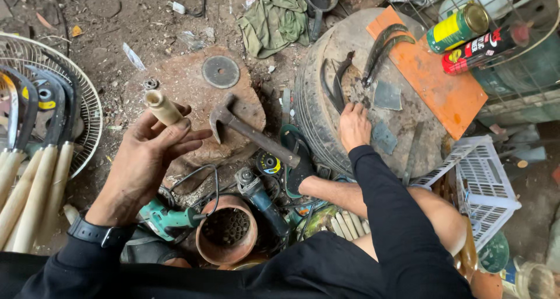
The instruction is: The person inserts a metal blade into a wooden handle, secures it with a metal ring and hammer, drills a hole in the handle, and then inserts a curved blade into the handle.
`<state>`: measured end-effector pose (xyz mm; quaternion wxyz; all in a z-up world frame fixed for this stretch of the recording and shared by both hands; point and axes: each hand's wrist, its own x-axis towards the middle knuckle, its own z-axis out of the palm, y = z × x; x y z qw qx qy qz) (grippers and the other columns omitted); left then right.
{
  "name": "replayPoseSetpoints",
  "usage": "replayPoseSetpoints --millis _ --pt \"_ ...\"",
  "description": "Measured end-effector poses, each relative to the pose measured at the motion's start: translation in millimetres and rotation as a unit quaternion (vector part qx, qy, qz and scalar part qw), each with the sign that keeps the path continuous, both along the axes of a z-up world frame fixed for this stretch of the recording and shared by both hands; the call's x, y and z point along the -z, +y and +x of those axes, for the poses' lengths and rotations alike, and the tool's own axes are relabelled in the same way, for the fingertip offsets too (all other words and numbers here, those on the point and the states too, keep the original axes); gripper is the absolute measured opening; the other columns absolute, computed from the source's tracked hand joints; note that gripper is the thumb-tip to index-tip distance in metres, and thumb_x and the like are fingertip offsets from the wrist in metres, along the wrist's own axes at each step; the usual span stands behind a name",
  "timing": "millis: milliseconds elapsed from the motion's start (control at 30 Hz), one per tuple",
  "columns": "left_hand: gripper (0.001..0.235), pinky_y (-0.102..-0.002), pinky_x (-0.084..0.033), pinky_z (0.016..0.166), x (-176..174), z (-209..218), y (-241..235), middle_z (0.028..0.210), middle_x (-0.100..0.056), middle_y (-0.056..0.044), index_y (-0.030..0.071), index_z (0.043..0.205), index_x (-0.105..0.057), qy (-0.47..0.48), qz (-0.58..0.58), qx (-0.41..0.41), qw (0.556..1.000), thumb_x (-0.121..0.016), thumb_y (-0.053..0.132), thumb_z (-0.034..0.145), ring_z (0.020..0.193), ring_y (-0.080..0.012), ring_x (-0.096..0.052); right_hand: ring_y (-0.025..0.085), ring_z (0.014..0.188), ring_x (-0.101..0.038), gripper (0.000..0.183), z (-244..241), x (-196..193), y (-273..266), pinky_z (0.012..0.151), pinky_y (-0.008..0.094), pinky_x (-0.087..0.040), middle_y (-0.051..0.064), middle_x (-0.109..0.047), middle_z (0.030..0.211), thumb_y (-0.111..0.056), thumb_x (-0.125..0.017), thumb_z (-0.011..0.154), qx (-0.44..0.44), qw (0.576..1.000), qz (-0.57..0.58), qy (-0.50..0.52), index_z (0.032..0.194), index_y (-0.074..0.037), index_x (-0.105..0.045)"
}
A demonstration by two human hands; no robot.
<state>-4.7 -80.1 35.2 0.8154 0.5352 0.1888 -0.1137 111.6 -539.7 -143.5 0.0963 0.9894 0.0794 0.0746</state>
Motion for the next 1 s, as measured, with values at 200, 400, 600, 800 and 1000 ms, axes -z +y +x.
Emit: replayPoseSetpoints --millis 200,400,600,800,1000 --pt "0.045 -0.040 -0.062 0.093 1.5 -5.6 4.3 0.119 -0.065 -0.018 -0.007 0.136 -0.052 0.001 -0.001 -0.002 1.000 -0.060 0.012 0.095 0.107 -0.0327 -0.074 0.043 0.105 -0.064 0.023 6.0 4.5 -3.4 0.079 0.049 -0.058 0.024 -0.057 0.108 -0.004 -0.063 0.083 0.012 1.000 -0.003 -0.009 0.104 0.003 -0.055" --pt "0.041 -0.034 -0.057 0.073 1.8 -9.5 8.5 0.107 -0.070 -0.014 0.000 0.133 -0.059 0.003 0.097 0.025 0.995 -0.063 0.018 0.097 0.088 -0.0223 -0.071 0.043 0.072 -0.067 0.036 31.4 -40.3 -21.0 0.062 0.053 -0.056 0.025 -0.062 0.101 -0.014 -0.070 0.083 0.098 0.987 0.042 -0.116 0.109 0.007 -0.056" --pt "0.043 -0.038 -0.054 0.069 11.4 -10.8 11.9 0.099 -0.069 -0.021 0.010 0.134 -0.069 -0.057 0.378 0.104 0.918 -0.077 0.020 0.092 0.079 -0.0263 -0.064 0.016 0.074 -0.064 0.009 30.5 -144.6 -6.8 0.065 0.031 -0.055 0.008 -0.066 0.097 -0.004 -0.057 0.103 0.010 0.645 0.751 0.141 0.111 -0.002 -0.059" --pt "0.030 -0.032 -0.049 0.088 25.8 -17.9 -8.2 0.098 -0.058 -0.006 0.004 0.109 -0.061 -0.269 0.267 0.091 0.921 -0.063 -0.003 0.080 0.096 -0.0172 -0.056 0.020 0.095 -0.070 0.025 -25.9 -250.1 93.5 0.084 0.031 -0.060 0.012 -0.068 0.106 0.003 -0.060 0.102 -0.093 0.556 0.794 0.226 0.126 0.001 -0.058" --pt "0.013 -0.031 -0.047 0.072 18.9 -20.4 -16.8 0.084 -0.052 -0.003 0.005 0.092 -0.056 -0.223 0.215 0.126 0.942 -0.069 0.005 0.089 0.079 -0.0139 -0.051 0.019 0.084 -0.068 0.011 -81.9 -273.4 183.3 0.080 0.033 -0.061 0.015 -0.069 0.103 0.007 -0.063 0.113 -0.258 0.553 0.782 0.128 0.120 0.003 -0.057"
